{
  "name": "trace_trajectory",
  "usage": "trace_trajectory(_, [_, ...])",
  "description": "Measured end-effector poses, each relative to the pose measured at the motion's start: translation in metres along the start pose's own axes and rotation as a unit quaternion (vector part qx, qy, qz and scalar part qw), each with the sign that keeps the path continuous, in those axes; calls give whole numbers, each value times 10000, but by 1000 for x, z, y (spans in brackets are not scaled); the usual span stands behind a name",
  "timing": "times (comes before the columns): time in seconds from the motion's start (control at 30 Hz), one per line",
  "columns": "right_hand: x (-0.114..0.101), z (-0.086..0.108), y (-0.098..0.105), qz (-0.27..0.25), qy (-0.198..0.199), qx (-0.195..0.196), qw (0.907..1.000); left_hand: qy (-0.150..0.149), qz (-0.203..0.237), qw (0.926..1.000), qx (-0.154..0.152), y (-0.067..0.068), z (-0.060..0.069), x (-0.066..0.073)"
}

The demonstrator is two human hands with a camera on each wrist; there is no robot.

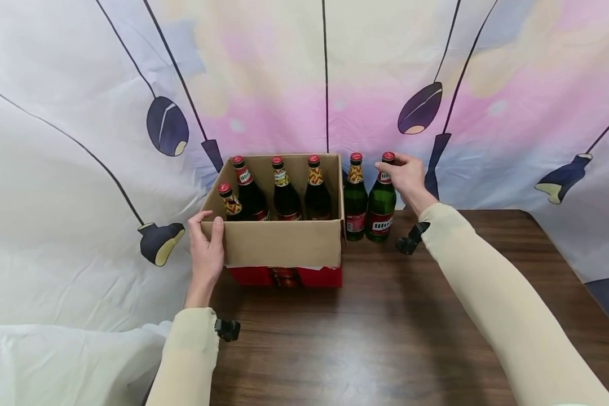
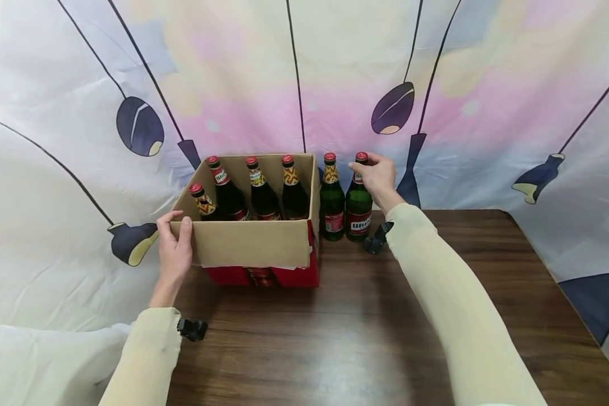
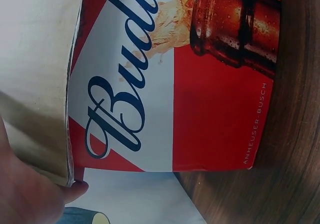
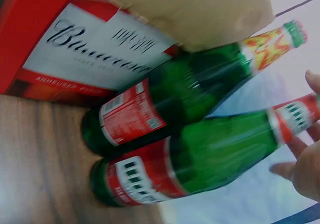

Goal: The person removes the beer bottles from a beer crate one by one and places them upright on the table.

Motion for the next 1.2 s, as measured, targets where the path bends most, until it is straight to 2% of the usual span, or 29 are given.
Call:
trace_trajectory(0.07, [-16,2,1,181,322,-55,9993,-3,-14,10000,-6,0,0,-1])
trace_trajectory(0.2, [-59,10,5,432,1131,94,9926,-52,13,10000,-77,-6,-2,-2])
trace_trajectory(0.3, [-89,19,-2,183,1535,113,9879,-104,48,9999,-90,-11,-4,0])
trace_trajectory(0.43, [-121,30,-25,-525,1883,-59,9807,-166,30,9998,-87,-16,-6,-1])
trace_trajectory(0.6, [-136,43,-67,-993,1725,-475,9788,-105,1,9999,-106,-20,-2,-3])
trace_trajectory(0.83, [-130,66,-140,-1088,1330,-1327,9762,-141,25,9999,15,-18,0,0])
trace_trajectory(1.0, [-118,83,-184,-869,1056,-1812,9739,-254,23,9997,9,-22,0,2])
trace_trajectory(1.2, [-103,97,-228,-241,720,-2256,9713,-302,-9,9995,23,-28,2,4])
Point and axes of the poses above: each hand's wrist, its own z-axis away from the middle knuckle, its own y-axis out of the back of the hand, x = y × z, the point moved 9 cm from there along -z, towards the middle knuckle
